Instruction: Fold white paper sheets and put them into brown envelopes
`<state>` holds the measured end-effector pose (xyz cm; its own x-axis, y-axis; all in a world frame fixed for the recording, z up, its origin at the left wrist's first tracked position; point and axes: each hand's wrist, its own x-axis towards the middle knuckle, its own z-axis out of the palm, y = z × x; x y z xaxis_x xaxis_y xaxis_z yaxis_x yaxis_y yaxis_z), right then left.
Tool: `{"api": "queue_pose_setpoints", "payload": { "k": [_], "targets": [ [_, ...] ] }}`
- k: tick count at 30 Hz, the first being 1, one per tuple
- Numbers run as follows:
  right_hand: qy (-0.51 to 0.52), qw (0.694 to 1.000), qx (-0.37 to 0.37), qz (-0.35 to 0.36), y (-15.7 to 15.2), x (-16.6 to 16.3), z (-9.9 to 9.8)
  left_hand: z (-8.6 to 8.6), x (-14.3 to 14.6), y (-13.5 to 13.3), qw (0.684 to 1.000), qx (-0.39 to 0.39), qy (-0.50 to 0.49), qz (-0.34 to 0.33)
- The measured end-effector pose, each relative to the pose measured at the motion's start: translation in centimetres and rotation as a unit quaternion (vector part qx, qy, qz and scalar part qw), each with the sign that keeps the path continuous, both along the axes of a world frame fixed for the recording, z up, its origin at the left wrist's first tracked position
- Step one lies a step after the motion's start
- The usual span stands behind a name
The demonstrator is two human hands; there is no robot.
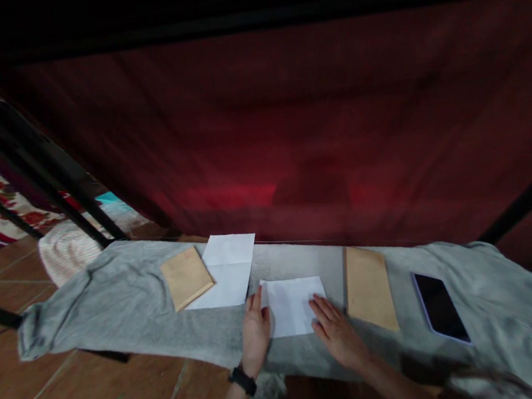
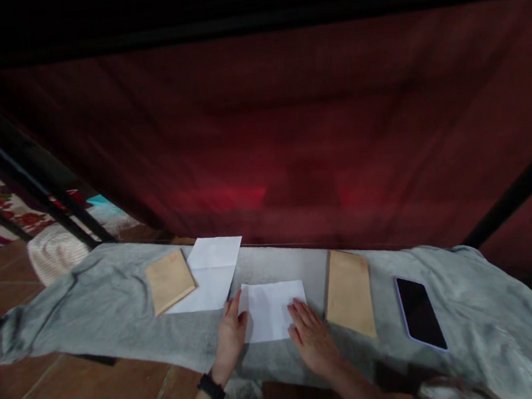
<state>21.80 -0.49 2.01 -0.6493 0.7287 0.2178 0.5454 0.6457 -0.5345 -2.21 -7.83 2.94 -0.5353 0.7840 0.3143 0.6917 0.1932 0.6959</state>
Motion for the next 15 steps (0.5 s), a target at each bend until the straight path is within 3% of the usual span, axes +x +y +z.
{"api": "queue_pose_setpoints", "payload": {
  "k": [3,6,10,15],
  "targets": [
    [-0.073,0.995,0.072,0.007,0.2,0.0,-1.1,0.3,1.4,0.0,0.994,-0.011,0.109,0.000],
    [-0.074,0.992,0.101,-0.008,-0.1,-0.1,-1.8,-0.2,4.0,0.9,0.982,-0.043,0.171,-0.075],
    [-0.036,0.994,0.100,-0.010,-0.6,-0.3,-1.9,-0.9,6.8,3.1,0.967,-0.104,0.169,-0.157],
    [-0.023,0.996,0.088,-0.007,-0.9,0.0,-1.6,-1.0,6.4,4.2,0.973,-0.104,0.155,-0.136]
  ]
}}
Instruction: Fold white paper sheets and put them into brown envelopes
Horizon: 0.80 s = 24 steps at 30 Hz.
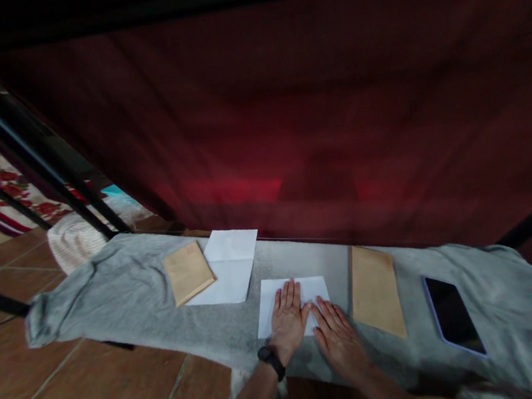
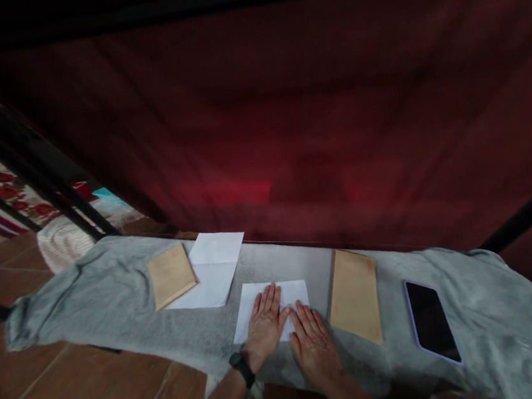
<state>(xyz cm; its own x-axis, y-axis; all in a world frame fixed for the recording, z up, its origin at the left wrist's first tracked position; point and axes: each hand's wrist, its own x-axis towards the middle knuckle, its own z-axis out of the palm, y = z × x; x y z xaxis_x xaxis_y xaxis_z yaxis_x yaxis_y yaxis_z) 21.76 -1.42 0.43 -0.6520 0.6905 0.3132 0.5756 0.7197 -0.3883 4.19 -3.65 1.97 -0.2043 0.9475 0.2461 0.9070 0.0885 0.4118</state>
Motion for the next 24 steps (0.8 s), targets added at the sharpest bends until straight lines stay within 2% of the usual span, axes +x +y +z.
{"api": "queue_pose_setpoints", "payload": {
  "k": [10,15,18,22,24],
  "targets": [
    [0.018,1.000,-0.019,0.010,-0.1,0.3,0.5,0.2,-4.5,-3.2,0.989,0.034,-0.013,0.146],
    [0.013,1.000,-0.014,0.006,-0.1,0.3,0.4,0.4,-5.1,-4.4,0.974,0.078,-0.136,0.166],
    [0.006,1.000,-0.012,0.003,-0.2,0.3,0.5,1.4,-5.5,-4.3,0.934,0.096,-0.277,0.203],
    [-0.001,1.000,-0.029,0.002,-0.2,0.4,1.0,3.1,-5.9,-4.3,0.824,0.094,-0.500,0.249],
    [-0.006,0.999,-0.037,0.005,-0.3,0.5,1.4,3.8,-5.6,-4.7,0.799,0.094,-0.542,0.242]
  ]
}}
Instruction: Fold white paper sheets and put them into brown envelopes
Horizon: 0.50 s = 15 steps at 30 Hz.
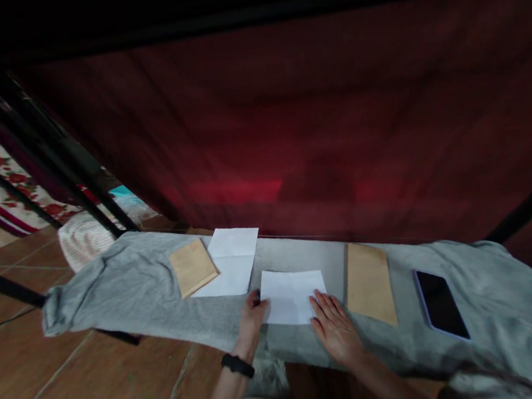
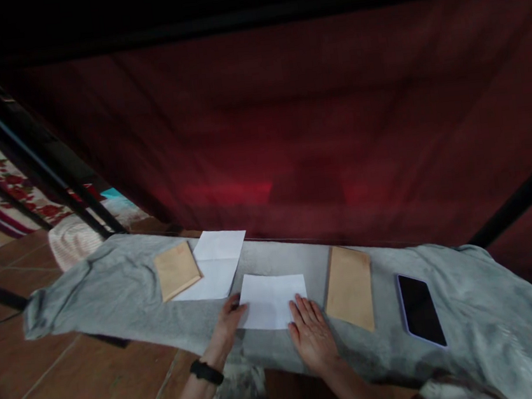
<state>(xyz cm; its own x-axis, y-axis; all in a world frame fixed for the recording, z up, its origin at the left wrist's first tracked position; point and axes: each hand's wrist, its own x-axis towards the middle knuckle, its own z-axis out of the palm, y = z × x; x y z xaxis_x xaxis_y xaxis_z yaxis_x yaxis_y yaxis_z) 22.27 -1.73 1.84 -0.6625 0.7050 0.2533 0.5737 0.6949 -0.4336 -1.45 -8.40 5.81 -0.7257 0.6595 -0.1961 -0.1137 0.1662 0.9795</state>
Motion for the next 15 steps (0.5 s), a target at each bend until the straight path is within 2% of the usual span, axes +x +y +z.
{"api": "queue_pose_setpoints", "payload": {
  "k": [4,7,9,11,13,15],
  "targets": [
    [-0.014,0.999,0.011,0.036,-0.7,-0.3,1.2,1.7,1.0,-0.8,0.999,0.028,-0.036,-0.019],
    [0.001,0.999,0.005,0.049,-1.3,-1.4,2.7,3.7,2.2,-0.7,0.997,0.046,-0.050,-0.023],
    [0.039,0.998,-0.027,0.045,-1.5,-2.3,3.8,5.4,3.2,-0.4,0.995,0.070,-0.062,-0.041],
    [0.114,0.989,-0.094,0.023,-1.3,-2.9,5.1,6.8,4.1,-0.1,0.989,0.098,-0.080,-0.076],
    [0.228,0.953,-0.200,-0.023,-0.8,-3.1,6.5,7.6,4.9,-0.1,0.985,0.112,-0.094,-0.093],
    [0.342,0.879,-0.322,-0.085,-0.2,-3.0,7.9,7.4,5.5,-0.2,0.989,0.094,-0.096,-0.060]
  ]
}}
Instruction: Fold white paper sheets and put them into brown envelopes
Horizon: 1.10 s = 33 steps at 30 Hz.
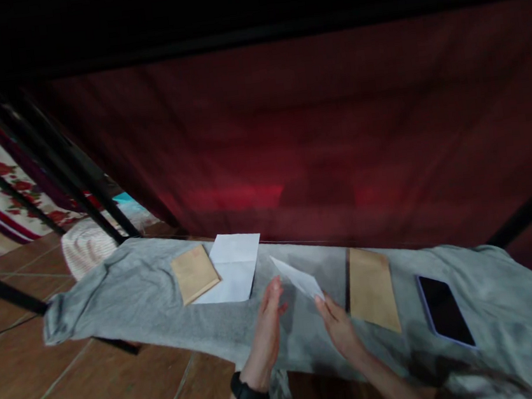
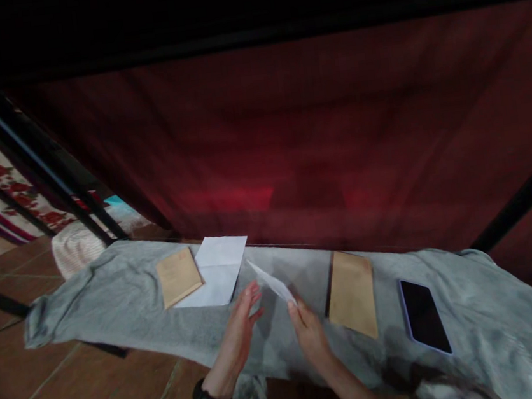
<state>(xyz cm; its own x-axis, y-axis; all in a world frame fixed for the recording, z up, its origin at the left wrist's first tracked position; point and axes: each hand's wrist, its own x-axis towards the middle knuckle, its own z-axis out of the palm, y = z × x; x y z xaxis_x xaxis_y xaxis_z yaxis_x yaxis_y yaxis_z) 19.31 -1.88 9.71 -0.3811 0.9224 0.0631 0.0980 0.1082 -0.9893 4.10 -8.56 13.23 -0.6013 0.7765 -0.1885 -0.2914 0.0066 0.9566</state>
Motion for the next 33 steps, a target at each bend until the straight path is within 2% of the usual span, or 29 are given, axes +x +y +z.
{"api": "queue_pose_setpoints", "payload": {
  "k": [3,6,8,12,15,17,20,22,25,28,30,33],
  "targets": [
    [0.146,0.974,-0.170,-0.047,0.5,0.4,1.6,-1.8,1.0,0.0,0.998,-0.052,-0.038,0.027],
    [0.251,0.936,-0.247,-0.006,0.1,0.3,1.9,-4.0,1.9,0.2,0.991,-0.041,-0.122,-0.038],
    [0.281,0.919,-0.277,0.006,-0.1,0.3,1.2,-5.1,2.0,0.5,0.990,-0.022,-0.134,-0.042],
    [0.284,0.905,-0.310,-0.067,0.8,1.3,-1.0,-6.4,-0.5,1.4,1.000,-0.010,-0.018,0.011],
    [0.244,0.907,-0.320,-0.120,2.1,2.4,-2.4,-6.9,-3.7,2.5,0.995,-0.027,0.098,0.003],
    [0.204,0.923,-0.299,-0.131,2.8,2.9,-3.3,-7.2,-5.5,3.2,0.983,-0.033,0.180,0.001],
    [0.099,0.966,-0.207,-0.123,3.5,3.0,-4.9,-7.9,-7.1,3.8,0.948,-0.059,0.313,-0.002],
    [-0.013,0.988,-0.110,-0.107,3.6,2.8,-5.9,-8.5,-7.5,3.6,0.911,-0.093,0.402,-0.017],
    [-0.137,0.988,-0.004,-0.076,3.4,2.7,-7.0,-9.2,-7.0,3.0,0.836,-0.143,0.530,-0.033],
    [-0.255,0.964,0.063,-0.047,2.4,2.9,-7.5,-9.6,-5.7,2.5,0.742,-0.161,0.651,-0.019],
    [-0.373,0.919,0.127,-0.018,1.7,3.1,-7.4,-10.0,-4.5,2.6,0.691,-0.150,0.706,-0.038],
    [-0.492,0.850,0.187,0.008,0.9,3.6,-7.0,-10.9,-2.6,3.0,0.644,-0.128,0.746,-0.110]
  ]
}}
